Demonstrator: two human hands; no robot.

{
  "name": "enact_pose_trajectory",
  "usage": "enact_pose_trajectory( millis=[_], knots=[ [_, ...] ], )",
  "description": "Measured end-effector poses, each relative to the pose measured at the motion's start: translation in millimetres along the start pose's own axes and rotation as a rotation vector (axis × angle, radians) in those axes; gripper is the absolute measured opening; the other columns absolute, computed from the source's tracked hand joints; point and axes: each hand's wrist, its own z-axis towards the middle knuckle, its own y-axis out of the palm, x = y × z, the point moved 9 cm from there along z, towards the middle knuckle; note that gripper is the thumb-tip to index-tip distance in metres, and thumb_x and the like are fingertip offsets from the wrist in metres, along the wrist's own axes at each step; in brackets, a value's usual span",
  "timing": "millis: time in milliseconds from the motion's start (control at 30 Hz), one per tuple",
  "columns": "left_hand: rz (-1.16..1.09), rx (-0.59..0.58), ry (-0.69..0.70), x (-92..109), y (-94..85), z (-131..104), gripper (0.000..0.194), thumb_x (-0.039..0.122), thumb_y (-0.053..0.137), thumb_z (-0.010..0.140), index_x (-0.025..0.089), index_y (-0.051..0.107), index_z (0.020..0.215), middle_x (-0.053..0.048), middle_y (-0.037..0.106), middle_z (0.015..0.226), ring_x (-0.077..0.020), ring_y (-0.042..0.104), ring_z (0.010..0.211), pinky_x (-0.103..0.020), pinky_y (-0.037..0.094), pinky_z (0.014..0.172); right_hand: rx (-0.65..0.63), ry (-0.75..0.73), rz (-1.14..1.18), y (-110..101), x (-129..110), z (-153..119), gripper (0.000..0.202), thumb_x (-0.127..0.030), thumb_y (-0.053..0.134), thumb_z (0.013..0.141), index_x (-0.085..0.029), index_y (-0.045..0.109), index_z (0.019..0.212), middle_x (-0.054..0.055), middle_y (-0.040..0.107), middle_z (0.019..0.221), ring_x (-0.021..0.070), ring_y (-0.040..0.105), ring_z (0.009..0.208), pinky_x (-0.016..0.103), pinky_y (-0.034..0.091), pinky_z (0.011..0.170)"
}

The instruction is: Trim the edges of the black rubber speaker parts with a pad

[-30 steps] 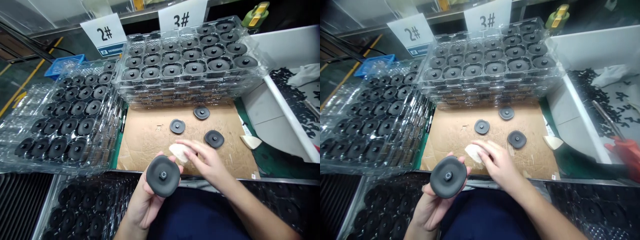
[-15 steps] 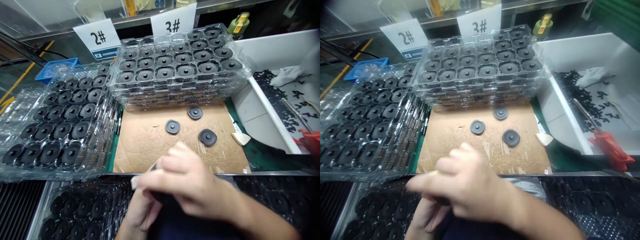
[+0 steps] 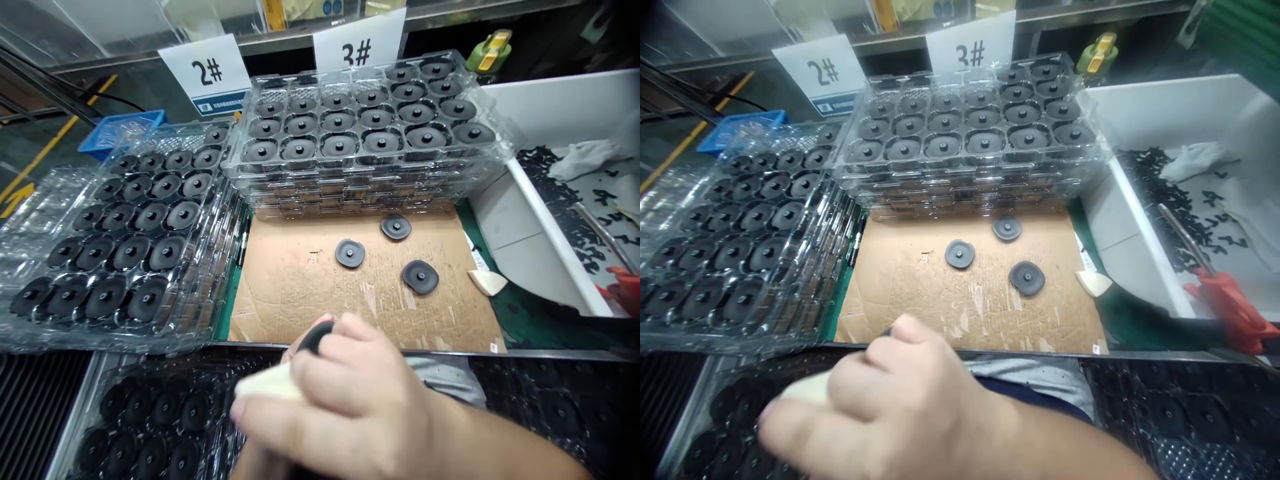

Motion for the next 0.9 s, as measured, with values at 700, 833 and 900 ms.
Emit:
enact_pose_trajectory(
  millis=[700,833,900],
  knots=[
    [-0.180,-0.110,0.024,16,17.4,5,0.043,0.030,0.070,0.070,0.029,0.060,0.112,-0.002,0.063,0.114,-0.0224,0.057,0.107,-0.030,0.045,0.093,0.267,0.526,0.162,-3,67,-40,0.030,-0.019,0.047,0.087,-0.022,0.054,0.116,0.005,0.062,0.109,0.0172,0.058,0.092,0.029,0.046,0.075],
    [-0.142,-0.035,0.028,15,8.8,7,0.038,0.029,0.068,0.073,0.028,0.061,0.110,-0.002,0.064,0.112,-0.0221,0.057,0.107,-0.026,0.047,0.089,0.075,0.233,0.198,8,12,-11,0.029,-0.011,0.046,0.085,-0.015,0.055,0.112,0.005,0.065,0.088,0.0158,0.056,0.074,0.030,0.044,0.070],
    [-0.148,-0.019,0.087,20,4.5,7,0.041,0.026,0.072,0.068,0.029,0.062,0.108,0.000,0.064,0.112,-0.0223,0.058,0.104,-0.026,0.049,0.086,-0.046,0.254,0.217,22,12,-9,0.024,-0.010,0.046,0.085,-0.016,0.057,0.105,0.002,0.065,0.083,0.0142,0.055,0.069,0.028,0.043,0.065]
  ],
)
